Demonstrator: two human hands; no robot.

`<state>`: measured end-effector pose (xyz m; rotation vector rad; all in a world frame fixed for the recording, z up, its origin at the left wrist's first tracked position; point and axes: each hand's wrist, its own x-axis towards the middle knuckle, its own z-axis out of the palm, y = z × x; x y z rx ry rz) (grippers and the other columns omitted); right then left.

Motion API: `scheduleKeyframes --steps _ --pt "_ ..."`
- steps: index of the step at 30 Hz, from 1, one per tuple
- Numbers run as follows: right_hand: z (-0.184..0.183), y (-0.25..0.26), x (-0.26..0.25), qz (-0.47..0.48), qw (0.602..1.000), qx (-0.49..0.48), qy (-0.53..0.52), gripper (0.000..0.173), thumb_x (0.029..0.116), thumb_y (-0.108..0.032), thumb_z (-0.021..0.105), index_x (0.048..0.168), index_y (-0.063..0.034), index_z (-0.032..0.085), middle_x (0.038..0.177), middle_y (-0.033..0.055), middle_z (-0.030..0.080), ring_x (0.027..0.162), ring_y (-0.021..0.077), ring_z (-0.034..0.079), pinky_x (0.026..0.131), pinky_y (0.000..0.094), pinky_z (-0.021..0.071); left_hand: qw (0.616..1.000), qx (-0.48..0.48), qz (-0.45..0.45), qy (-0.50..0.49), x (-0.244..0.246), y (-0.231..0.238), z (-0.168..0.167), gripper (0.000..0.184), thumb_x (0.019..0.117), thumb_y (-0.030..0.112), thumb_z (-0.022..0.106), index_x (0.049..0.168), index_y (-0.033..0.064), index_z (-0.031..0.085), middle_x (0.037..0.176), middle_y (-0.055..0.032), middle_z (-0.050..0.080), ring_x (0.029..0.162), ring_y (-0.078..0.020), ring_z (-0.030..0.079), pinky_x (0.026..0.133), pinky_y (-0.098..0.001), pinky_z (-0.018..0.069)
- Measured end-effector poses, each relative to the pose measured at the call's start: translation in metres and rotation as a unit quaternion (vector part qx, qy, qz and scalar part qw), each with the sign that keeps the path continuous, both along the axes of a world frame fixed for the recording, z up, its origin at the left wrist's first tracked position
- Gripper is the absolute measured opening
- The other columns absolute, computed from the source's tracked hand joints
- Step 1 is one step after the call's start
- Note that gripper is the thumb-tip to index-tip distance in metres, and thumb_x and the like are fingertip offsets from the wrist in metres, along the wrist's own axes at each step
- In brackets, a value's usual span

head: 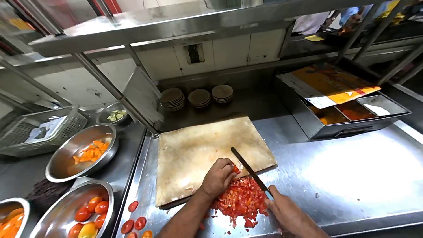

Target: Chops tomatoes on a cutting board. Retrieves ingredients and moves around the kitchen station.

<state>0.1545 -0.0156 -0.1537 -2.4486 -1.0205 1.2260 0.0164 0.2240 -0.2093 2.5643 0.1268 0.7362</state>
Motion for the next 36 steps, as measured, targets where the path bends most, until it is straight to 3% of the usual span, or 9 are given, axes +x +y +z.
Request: scheduleKeyframes --steps 7,13,16,21,24,29,36 --pt "0.046 0.013 -0.020 0.078 0.995 -0.039 -0.053 0.042 0.1098 -0.032 0.046 0.143 -0.0075 0.042 0.100 0.0229 0.070 0.096 0.0422 0.071 0.084 0.0582 0.0557 1.000 -0.004 -0.001 -0.016 0.000 0.003 0.001 0.022 0.1003 0.026 0.064 0.099 0.0063 0.074 0.111 -0.0102 0.071 0.112 -0.0223 0.067 0.101 -0.0343 0.0543" --pt "0.029 0.085 -0.020 0.088 0.994 -0.026 -0.066 0.040 0.1117 -0.031 0.038 0.144 -0.0075 0.040 0.114 0.0228 0.068 0.108 0.0413 0.069 0.091 0.0569 0.0554 1.000 -0.009 -0.002 -0.021 0.000 0.005 -0.002 0.021 0.0996 0.024 0.065 0.098 0.0054 0.074 0.110 -0.0096 0.072 0.112 -0.0207 0.067 0.100 -0.0325 0.0550" --pt "0.018 0.055 -0.023 0.077 0.995 -0.036 -0.054 0.042 0.1112 -0.032 0.040 0.145 -0.0073 0.040 0.112 0.0230 0.068 0.105 0.0418 0.070 0.089 0.0580 0.0555 0.999 -0.009 0.010 -0.037 -0.002 0.003 -0.002 0.021 0.0984 0.026 0.067 0.099 0.0056 0.074 0.109 -0.0092 0.073 0.110 -0.0201 0.069 0.099 -0.0318 0.0556" --pt "0.004 -0.013 -0.015 0.016 0.999 -0.050 -0.004 0.048 0.1095 -0.035 0.047 0.145 -0.0036 0.042 0.103 0.0265 0.070 0.098 0.0450 0.071 0.087 0.0602 0.0553 0.999 -0.010 0.020 -0.042 -0.001 0.002 -0.003 0.025 0.0983 0.026 0.068 0.089 0.0040 0.072 0.106 -0.0106 0.072 0.105 -0.0211 0.070 0.095 -0.0329 0.0579" --pt "0.013 -0.002 -0.005 0.023 0.999 -0.036 -0.012 0.043 0.1096 -0.034 0.047 0.141 -0.0061 0.043 0.099 0.0230 0.069 0.095 0.0415 0.071 0.085 0.0569 0.0563 0.999 -0.012 0.013 -0.031 -0.002 0.001 -0.003 0.025 0.0988 0.027 0.067 0.089 0.0043 0.072 0.105 -0.0103 0.072 0.104 -0.0211 0.070 0.094 -0.0330 0.0579" --pt "0.045 0.010 -0.017 0.090 0.994 -0.046 -0.029 0.044 0.1104 -0.034 0.045 0.143 -0.0054 0.042 0.101 0.0242 0.070 0.098 0.0443 0.071 0.085 0.0589 0.0553 0.999 -0.009 0.014 -0.035 -0.001 0.004 -0.003 0.023 0.0976 0.027 0.069 0.090 0.0054 0.073 0.106 -0.0104 0.072 0.105 -0.0210 0.069 0.095 -0.0327 0.0571" --pt "0.023 0.077 -0.023 0.084 0.995 -0.026 -0.042 0.041 0.1109 -0.030 0.041 0.146 -0.0079 0.039 0.115 0.0232 0.067 0.108 0.0418 0.069 0.091 0.0579 0.0549 0.999 -0.030 0.009 -0.041 -0.002 0.005 -0.002 0.022 0.0976 0.025 0.069 0.092 0.0046 0.073 0.105 -0.0100 0.072 0.105 -0.0195 0.069 0.096 -0.0310 0.0567"
